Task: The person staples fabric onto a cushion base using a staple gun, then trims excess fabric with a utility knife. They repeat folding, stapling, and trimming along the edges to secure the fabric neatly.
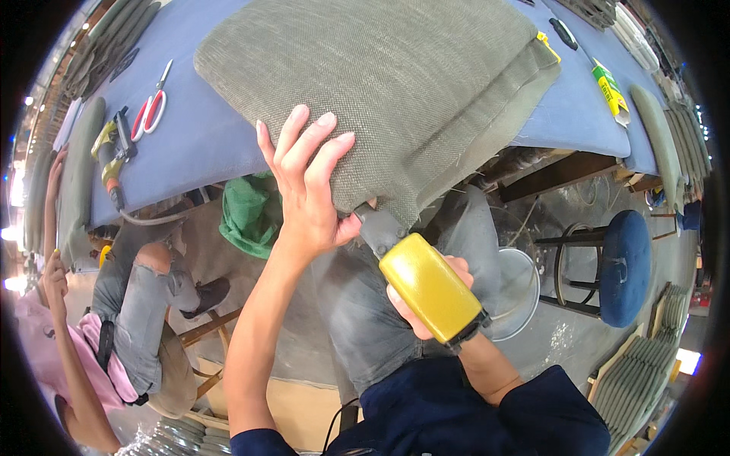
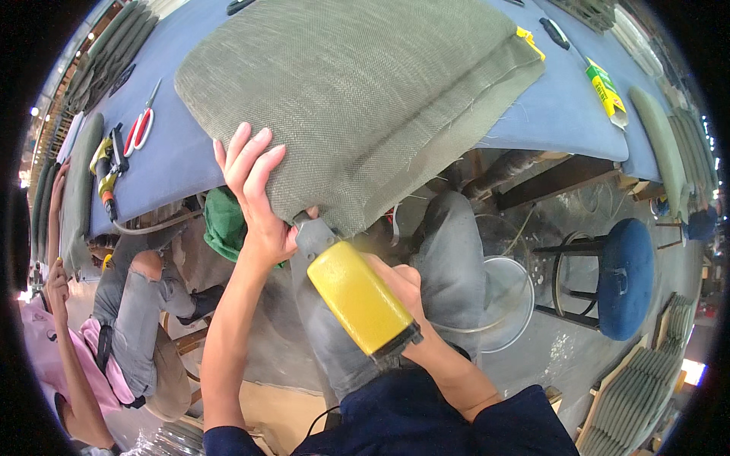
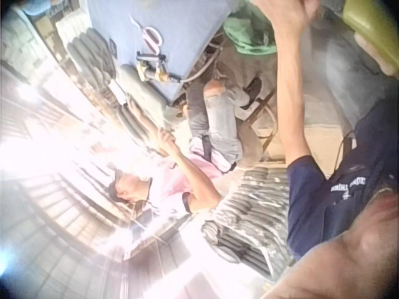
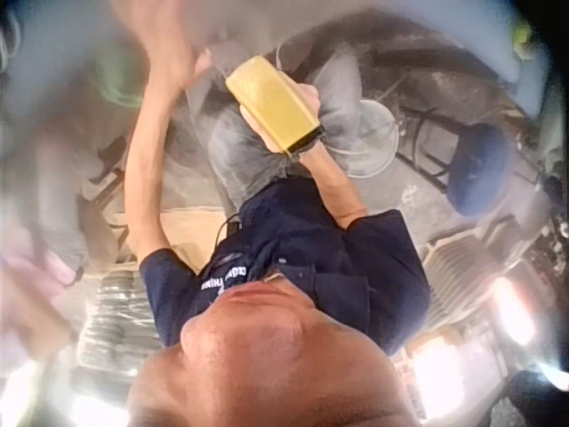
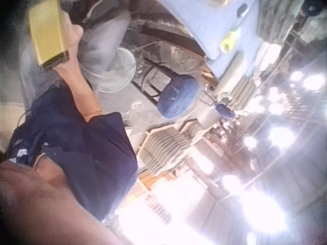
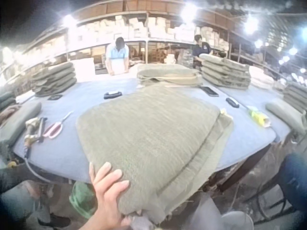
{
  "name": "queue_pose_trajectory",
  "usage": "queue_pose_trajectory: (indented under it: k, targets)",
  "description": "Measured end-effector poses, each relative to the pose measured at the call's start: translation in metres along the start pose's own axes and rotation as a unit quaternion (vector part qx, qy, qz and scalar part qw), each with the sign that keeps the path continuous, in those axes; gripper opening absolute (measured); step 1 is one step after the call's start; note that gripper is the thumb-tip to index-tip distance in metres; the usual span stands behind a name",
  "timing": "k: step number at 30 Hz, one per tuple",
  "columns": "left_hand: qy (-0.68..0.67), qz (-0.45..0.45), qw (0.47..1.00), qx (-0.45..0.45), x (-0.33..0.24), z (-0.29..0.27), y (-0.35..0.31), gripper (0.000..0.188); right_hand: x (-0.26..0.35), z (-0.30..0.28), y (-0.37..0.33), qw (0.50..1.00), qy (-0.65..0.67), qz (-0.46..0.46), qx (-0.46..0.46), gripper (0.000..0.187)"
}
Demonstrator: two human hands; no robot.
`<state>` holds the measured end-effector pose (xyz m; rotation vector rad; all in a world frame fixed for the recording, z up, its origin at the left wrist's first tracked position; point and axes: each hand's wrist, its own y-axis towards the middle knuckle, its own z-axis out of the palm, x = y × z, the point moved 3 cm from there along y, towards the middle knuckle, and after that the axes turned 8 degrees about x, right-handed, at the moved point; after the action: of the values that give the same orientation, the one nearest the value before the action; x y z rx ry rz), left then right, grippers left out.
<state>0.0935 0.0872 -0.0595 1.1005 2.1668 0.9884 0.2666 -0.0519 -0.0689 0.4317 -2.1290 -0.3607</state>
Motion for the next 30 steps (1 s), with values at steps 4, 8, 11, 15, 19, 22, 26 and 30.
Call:
queue_pose_trajectory:
  k: [4, 8, 11, 15, 19, 22, 26, 30]
  targets:
    - [-0.005, 0.004, 1.0, 0.0, 0.002, 0.002, -0.001, 0.072, 0.001, 0.0, 0.004, 0.999, -0.022, -0.03, 0.012, 0.016]
    - [-0.005, -0.008, 1.0, -0.014, 0.003, 0.006, -0.005, 0.074, 0.004, -0.001, 0.006, 0.999, -0.015, -0.03, 0.0, 0.015]
    - [-0.003, -0.015, 1.0, -0.004, 0.002, 0.005, -0.006, 0.081, 0.004, -0.002, 0.004, 0.999, 0.007, -0.043, 0.0, 0.015]
    - [-0.006, -0.004, 1.0, 0.025, -0.003, 0.004, -0.004, 0.08, -0.012, 0.015, -0.007, 0.979, 0.192, 0.071, -0.009, 0.019]
    - [0.01, -0.004, 0.997, 0.08, -0.004, -0.01, 0.002, 0.089, 0.002, 0.007, 0.01, 0.972, 0.235, 0.004, -0.01, 0.029]
    - [0.046, 0.002, 0.988, 0.146, -0.013, -0.024, 0.012, 0.104, 0.013, -0.016, 0.013, 0.987, 0.163, -0.012, 0.006, 0.029]
    - [0.114, -0.119, 0.974, 0.156, -0.066, -0.03, -0.005, 0.108, 0.012, -0.06, -0.015, 0.998, 0.035, -0.048, -0.035, 0.03]
    - [0.05, -0.3, 0.939, 0.162, -0.117, 0.001, -0.12, 0.097, 0.003, -0.158, -0.027, 0.98, 0.132, 0.134, -0.057, 0.039]
